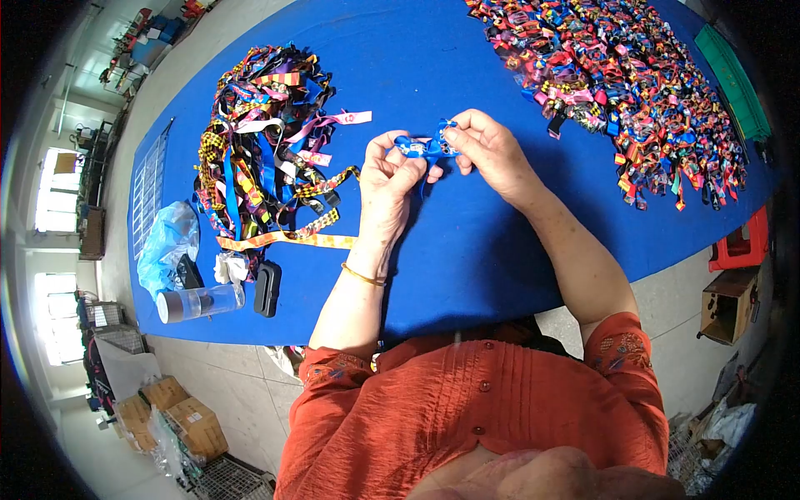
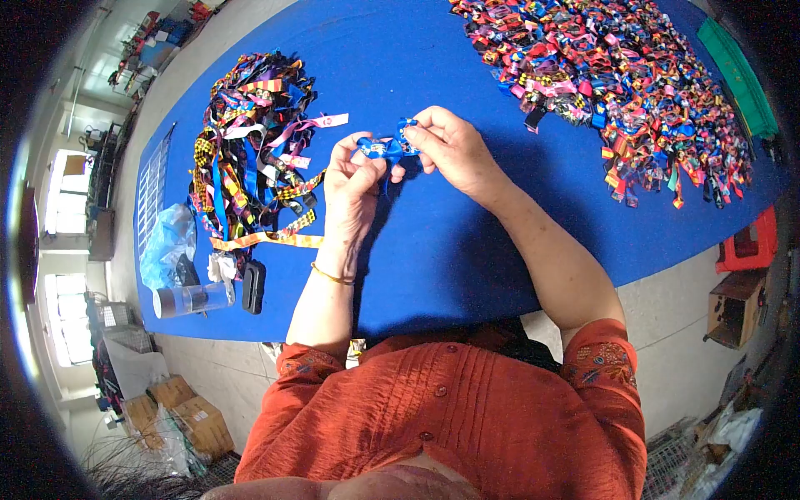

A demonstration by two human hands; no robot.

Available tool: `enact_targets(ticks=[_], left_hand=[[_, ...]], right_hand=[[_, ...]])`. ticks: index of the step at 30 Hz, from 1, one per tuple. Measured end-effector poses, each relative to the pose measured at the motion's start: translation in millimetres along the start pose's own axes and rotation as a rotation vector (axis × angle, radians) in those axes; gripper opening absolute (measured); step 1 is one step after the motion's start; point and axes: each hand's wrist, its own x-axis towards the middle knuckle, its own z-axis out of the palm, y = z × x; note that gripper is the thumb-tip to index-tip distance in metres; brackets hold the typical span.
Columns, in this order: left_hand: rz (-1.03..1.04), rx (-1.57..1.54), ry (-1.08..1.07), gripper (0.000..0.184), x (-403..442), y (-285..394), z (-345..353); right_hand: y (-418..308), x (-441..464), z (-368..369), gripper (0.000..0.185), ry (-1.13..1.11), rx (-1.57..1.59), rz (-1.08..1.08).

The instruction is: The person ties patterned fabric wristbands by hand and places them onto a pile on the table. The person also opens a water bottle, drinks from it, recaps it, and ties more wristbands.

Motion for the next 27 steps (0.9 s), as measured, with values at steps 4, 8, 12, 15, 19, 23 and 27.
enact_targets(ticks=[4, 8, 12, 15, 19, 23, 27], left_hand=[[0.002, -0.009, -0.068, 0.036, 0, -1, -6], [-0.059, 0.036, -0.012, 0.023, 2, -5, -10], [-0.036, 0.068, 0.038, 0.012, 3, -10, -17], [-0.019, 0.092, 0.053, 0.008, 4, -13, -23], [-0.080, 0.020, 0.027, 0.012, 3, -11, -19], [-0.109, 0.011, -0.046, 0.013, 2, -8, -16], [-0.126, 0.024, -0.024, 0.015, 1, -3, -10]], right_hand=[[-1, 0, 0, 0.014, -0.008, 0.017, 0.003], [-3, -2, 2, 0.014, -0.027, 0.026, 0.007], [0, -1, 3, 0.013, -0.048, 0.043, -0.014], [-2, -2, 4, 0.012, -0.050, 0.027, -0.033], [-4, -2, 5, 0.012, -0.038, 0.027, -0.032], [-3, -2, 5, 0.011, -0.023, 0.019, -0.031], [-5, -3, 6, 0.011, -0.014, 0.021, -0.022]])
